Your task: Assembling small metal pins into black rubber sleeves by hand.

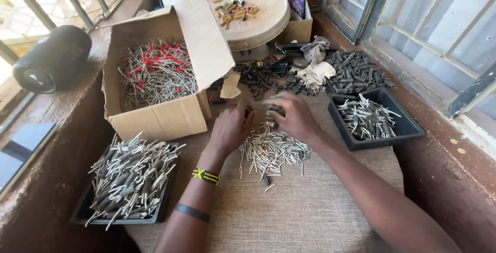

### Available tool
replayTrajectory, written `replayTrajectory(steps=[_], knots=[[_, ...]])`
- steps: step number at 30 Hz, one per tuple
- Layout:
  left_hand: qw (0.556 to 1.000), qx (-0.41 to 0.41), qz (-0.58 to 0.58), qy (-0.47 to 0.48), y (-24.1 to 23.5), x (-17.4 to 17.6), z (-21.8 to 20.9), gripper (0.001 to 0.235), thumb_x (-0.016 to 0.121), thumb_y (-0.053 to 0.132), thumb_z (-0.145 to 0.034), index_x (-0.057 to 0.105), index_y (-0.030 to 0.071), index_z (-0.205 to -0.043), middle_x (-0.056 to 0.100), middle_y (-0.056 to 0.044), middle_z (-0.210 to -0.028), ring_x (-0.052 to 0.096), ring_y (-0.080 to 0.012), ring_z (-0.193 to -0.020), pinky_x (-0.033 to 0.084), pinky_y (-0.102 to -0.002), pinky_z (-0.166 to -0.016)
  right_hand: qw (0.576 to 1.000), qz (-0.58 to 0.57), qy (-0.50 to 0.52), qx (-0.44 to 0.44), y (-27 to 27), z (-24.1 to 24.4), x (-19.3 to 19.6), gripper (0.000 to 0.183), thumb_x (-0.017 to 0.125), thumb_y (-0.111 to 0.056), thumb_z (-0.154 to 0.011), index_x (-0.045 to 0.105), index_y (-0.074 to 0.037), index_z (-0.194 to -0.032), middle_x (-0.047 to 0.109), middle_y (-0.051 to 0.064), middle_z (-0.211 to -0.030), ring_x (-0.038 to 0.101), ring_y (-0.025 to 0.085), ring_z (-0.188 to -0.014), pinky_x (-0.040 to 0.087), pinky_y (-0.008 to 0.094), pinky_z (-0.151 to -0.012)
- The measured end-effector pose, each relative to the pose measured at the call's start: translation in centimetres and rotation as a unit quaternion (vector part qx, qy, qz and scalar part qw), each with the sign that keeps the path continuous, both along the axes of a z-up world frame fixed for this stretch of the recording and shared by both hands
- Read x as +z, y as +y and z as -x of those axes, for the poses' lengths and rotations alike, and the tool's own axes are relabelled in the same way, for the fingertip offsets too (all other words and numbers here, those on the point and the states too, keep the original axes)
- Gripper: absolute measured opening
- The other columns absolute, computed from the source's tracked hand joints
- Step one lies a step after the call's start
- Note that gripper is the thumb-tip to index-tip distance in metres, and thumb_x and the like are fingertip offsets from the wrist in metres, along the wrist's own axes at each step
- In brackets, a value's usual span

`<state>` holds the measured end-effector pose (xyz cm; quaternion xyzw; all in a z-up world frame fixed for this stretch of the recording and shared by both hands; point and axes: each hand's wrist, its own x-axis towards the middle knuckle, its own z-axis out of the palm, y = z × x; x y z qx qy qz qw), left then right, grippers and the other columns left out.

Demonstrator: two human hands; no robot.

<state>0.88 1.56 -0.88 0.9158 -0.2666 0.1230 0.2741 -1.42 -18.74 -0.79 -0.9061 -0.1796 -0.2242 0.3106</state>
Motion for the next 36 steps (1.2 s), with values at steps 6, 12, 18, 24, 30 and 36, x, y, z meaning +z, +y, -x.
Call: replayTrajectory(steps=[6,12,18,24,30,36], knots=[[0.979,-0.098,0.134,-0.114,-0.8,-0.8,0.1,0.014,0.051,0.018,-0.105,0.060,0.007,-0.106,0.057,-0.021,-0.087,0.064,-0.0516,-0.090,0.056,-0.056,-0.069,0.995,-0.101,0.016,0.014,-0.1,2.1,2.2,0.036,0.084,-0.017,-0.083,0.076,-0.012,-0.118,0.077,0.015,-0.100,0.043,0.006,-0.036,0.035,0.023,-0.032],[0.962,-0.165,0.195,-0.093,-1.4,-1.3,0.2,0.015,0.053,0.004,-0.102,0.055,0.004,-0.117,0.070,-0.016,-0.084,0.068,-0.0370,-0.071,0.056,-0.047,-0.068,0.987,-0.153,0.025,0.048,-0.3,4.6,4.7,0.038,0.081,-0.004,-0.081,0.074,-0.008,-0.119,0.077,0.016,-0.107,0.074,0.027,-0.100,0.061,0.041,-0.086],[0.974,-0.152,0.150,-0.072,-1.0,-0.7,1.0,0.018,0.052,0.010,-0.104,0.052,0.006,-0.121,0.074,-0.014,-0.084,0.069,-0.0387,-0.072,0.055,-0.049,-0.068,0.991,-0.113,0.004,0.068,-1.2,2.4,3.2,0.038,0.081,-0.001,-0.081,0.073,-0.003,-0.118,0.076,0.021,-0.102,0.074,0.035,-0.098,0.060,0.046,-0.086],[0.970,-0.159,0.164,-0.079,-0.9,-3.0,-1.0,0.020,0.049,0.004,-0.103,0.051,0.007,-0.123,0.073,-0.011,-0.084,0.067,-0.0323,-0.064,0.055,-0.044,-0.068,0.992,-0.115,0.021,0.043,-0.9,2.4,2.7,0.038,0.081,-0.009,-0.084,0.074,-0.008,-0.121,0.077,0.016,-0.088,0.038,0.004,-0.034,0.032,0.018,-0.030],[0.965,-0.153,0.185,-0.103,-0.9,-2.6,-1.1,0.018,0.047,0.001,-0.104,0.048,0.003,-0.122,0.073,-0.011,-0.085,0.066,-0.0277,-0.060,0.055,-0.039,-0.064,0.992,-0.118,0.004,0.035,-1.1,2.5,2.7,0.035,0.080,-0.008,-0.088,0.074,-0.009,-0.122,0.077,0.016,-0.085,0.033,0.005,-0.032,0.028,0.019,-0.027],[0.965,-0.153,0.188,-0.097,-0.9,-2.1,-0.8,0.018,0.045,0.008,-0.107,0.048,0.002,-0.124,0.074,-0.011,-0.087,0.067,-0.0297,-0.062,0.055,-0.041,-0.065,0.989,-0.143,0.007,0.041,-1.3,2.0,2.3,0.037,0.081,-0.007,-0.084,0.074,-0.009,-0.120,0.078,0.017,-0.086,0.025,-0.001,-0.029,0.022,0.022,-0.024]])
